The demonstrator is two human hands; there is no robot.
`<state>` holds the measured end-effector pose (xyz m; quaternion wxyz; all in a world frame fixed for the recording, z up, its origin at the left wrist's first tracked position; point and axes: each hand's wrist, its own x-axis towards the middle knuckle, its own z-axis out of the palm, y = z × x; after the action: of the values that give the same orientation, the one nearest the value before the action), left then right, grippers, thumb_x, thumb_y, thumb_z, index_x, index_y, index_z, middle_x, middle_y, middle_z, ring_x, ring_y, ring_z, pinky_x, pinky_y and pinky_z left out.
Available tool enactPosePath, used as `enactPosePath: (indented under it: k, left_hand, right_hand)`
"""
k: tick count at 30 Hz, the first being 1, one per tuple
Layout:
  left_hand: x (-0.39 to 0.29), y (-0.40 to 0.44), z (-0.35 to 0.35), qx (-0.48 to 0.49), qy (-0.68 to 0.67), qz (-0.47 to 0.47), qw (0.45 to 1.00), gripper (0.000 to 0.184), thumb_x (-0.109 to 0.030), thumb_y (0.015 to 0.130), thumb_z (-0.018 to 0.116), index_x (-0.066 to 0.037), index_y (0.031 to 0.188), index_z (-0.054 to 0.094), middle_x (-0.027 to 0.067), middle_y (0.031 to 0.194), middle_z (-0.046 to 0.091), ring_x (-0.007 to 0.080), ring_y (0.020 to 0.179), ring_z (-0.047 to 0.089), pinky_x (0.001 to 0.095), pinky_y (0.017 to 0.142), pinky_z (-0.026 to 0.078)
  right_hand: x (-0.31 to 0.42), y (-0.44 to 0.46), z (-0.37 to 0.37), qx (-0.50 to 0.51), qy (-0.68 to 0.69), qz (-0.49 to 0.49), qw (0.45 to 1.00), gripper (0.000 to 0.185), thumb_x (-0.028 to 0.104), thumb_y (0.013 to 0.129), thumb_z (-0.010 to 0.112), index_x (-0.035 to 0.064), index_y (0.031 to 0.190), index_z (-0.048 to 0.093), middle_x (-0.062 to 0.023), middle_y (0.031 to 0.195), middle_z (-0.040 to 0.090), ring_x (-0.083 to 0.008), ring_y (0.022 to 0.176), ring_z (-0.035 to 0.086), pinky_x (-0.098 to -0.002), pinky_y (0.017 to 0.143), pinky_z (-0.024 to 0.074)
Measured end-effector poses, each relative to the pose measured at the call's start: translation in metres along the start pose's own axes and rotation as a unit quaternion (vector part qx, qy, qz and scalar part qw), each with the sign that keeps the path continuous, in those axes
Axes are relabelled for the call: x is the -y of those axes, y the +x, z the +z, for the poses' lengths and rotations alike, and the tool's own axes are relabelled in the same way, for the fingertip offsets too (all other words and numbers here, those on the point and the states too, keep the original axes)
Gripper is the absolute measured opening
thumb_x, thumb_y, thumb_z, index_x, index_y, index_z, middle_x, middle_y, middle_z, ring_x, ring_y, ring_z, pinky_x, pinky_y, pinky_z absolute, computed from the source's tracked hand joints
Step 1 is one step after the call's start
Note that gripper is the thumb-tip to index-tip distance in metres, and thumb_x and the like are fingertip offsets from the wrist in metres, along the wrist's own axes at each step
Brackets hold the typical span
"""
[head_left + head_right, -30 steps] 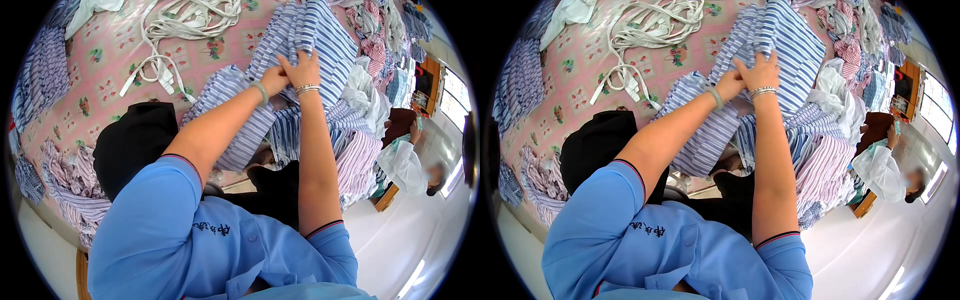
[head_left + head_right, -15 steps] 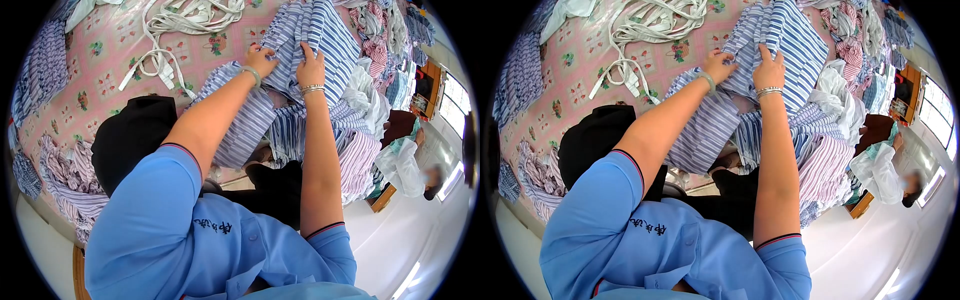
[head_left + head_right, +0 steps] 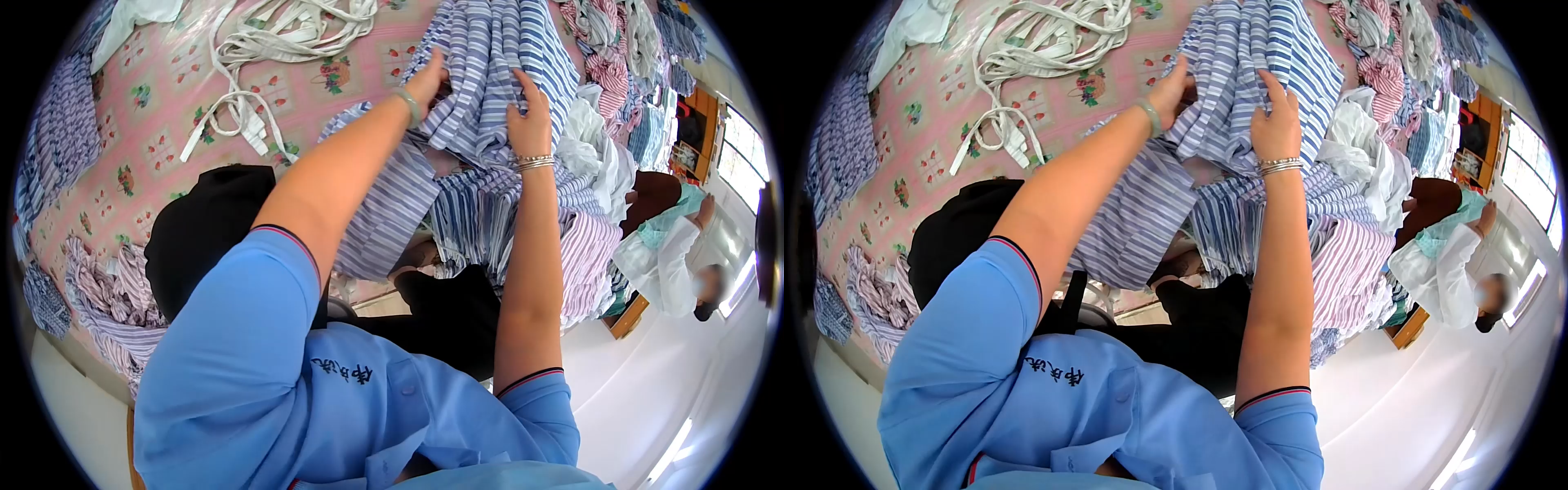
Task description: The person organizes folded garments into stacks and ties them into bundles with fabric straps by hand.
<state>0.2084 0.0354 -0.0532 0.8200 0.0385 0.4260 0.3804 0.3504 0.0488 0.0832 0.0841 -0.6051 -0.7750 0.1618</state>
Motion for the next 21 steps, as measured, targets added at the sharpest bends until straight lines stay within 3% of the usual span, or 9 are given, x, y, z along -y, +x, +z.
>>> enactPosePath:
  k: [1,2,3,5,7,10,15,17,21]
  left_hand:
    - [0.0,0.008,-0.006,0.039,-0.065,-0.01,0.997,0.085,-0.07,0.083,0.018,0.001,0.113,0.054,0.0089,0.101,0.057,0.0197,0.085,0.047,0.033,0.084,0.038]
    - [0.006,0.024,-0.013,0.079,-0.072,-0.021,0.994,0.093,-0.075,0.079,0.015,0.0,0.123,0.047,0.0127,0.114,0.056,0.0229,0.106,0.047,0.0347,0.094,0.035]
    - [-0.006,0.008,-0.001,0.081,-0.069,-0.02,0.994,0.093,-0.075,0.079,0.015,0.0,0.123,0.047,0.0127,0.114,0.056,0.0229,0.106,0.047,0.0347,0.094,0.035]
    - [-0.024,-0.022,0.022,0.08,-0.076,-0.017,0.994,0.091,-0.073,0.081,0.021,0.0,0.135,0.029,0.015,0.135,0.038,0.0247,0.128,0.031,0.0351,0.104,0.027]
    - [-0.01,0.017,0.015,0.027,-0.021,0.027,0.999,0.091,-0.073,0.081,0.021,-0.002,0.137,0.026,0.015,0.134,0.04,0.0244,0.124,0.037,0.035,0.101,0.033]
    - [0.005,0.049,0.0,0.112,-0.112,0.021,0.987,0.097,-0.079,0.075,0.019,-0.005,0.136,0.028,0.017,0.132,0.042,0.0281,0.117,0.046,0.0373,0.094,0.041]
    - [0.016,0.039,0.028,0.164,-0.218,0.053,0.961,0.093,-0.077,0.077,0.022,-0.004,0.135,0.031,0.017,0.129,0.045,0.026,0.114,0.048,0.0343,0.093,0.042]
    - [-0.006,0.004,0.066,0.115,-0.089,0.06,0.988,0.089,-0.073,0.08,0.029,-0.002,0.133,0.033,0.0156,0.128,0.046,0.0233,0.115,0.048,0.0305,0.093,0.041]
    - [-0.01,0.0,0.089,0.152,0.002,0.107,0.983,0.081,-0.064,0.082,0.042,0.002,0.129,0.039,0.0129,0.128,0.046,0.0171,0.114,0.047,0.0258,0.097,0.036]
  right_hand:
    - [-0.002,-0.001,-0.001,-0.004,-0.001,0.002,1.0,0.055,0.0,0.071,0.05,0.0229,0.121,0.051,-0.0197,0.105,0.051,-0.0333,0.082,0.056,-0.0389,0.072,0.0467]
    - [-0.005,-0.002,-0.001,-0.008,-0.008,-0.008,1.0,0.055,0.0,0.071,0.05,0.0225,0.121,0.051,-0.0198,0.105,0.051,-0.0338,0.082,0.056,-0.0392,0.072,0.0467]
    - [-0.003,-0.002,-0.002,-0.013,-0.015,-0.018,1.0,0.054,0.001,0.071,0.05,0.0222,0.121,0.05,-0.02,0.105,0.051,-0.0343,0.083,0.056,-0.0396,0.072,0.0467]
    - [-0.003,-0.008,-0.004,0.001,0.001,0.005,1.0,0.054,0.001,0.072,0.05,0.0208,0.122,0.049,-0.0214,0.105,0.051,-0.0369,0.086,0.055,-0.0409,0.075,0.0465]
    - [-0.006,-0.013,-0.002,-0.017,-0.024,-0.016,0.999,0.054,0.0,0.072,0.049,0.0198,0.122,0.049,-0.0228,0.103,0.051,-0.0385,0.086,0.054,-0.0421,0.074,0.0462]
    - [-0.001,-0.015,-0.013,-0.018,-0.024,-0.014,0.999,0.054,-0.001,0.072,0.049,0.0171,0.123,0.049,-0.0261,0.107,0.05,-0.0396,0.085,0.054,-0.0422,0.073,0.0461]
    - [-0.013,-0.025,-0.015,-0.023,-0.049,-0.013,0.998,0.054,-0.002,0.071,0.049,0.0145,0.123,0.049,-0.0289,0.109,0.049,-0.0411,0.087,0.053,-0.0428,0.078,0.0451]
    - [-0.015,-0.03,-0.006,-0.033,-0.053,-0.03,0.998,0.053,-0.003,0.072,0.049,0.0144,0.123,0.05,-0.0295,0.11,0.048,-0.0405,0.089,0.053,-0.0435,0.079,0.0445]
    - [-0.012,-0.029,-0.017,-0.061,-0.107,-0.054,0.991,0.054,-0.004,0.072,0.05,0.0142,0.122,0.05,-0.0258,0.112,0.049,-0.0387,0.09,0.053,-0.0413,0.079,0.0456]
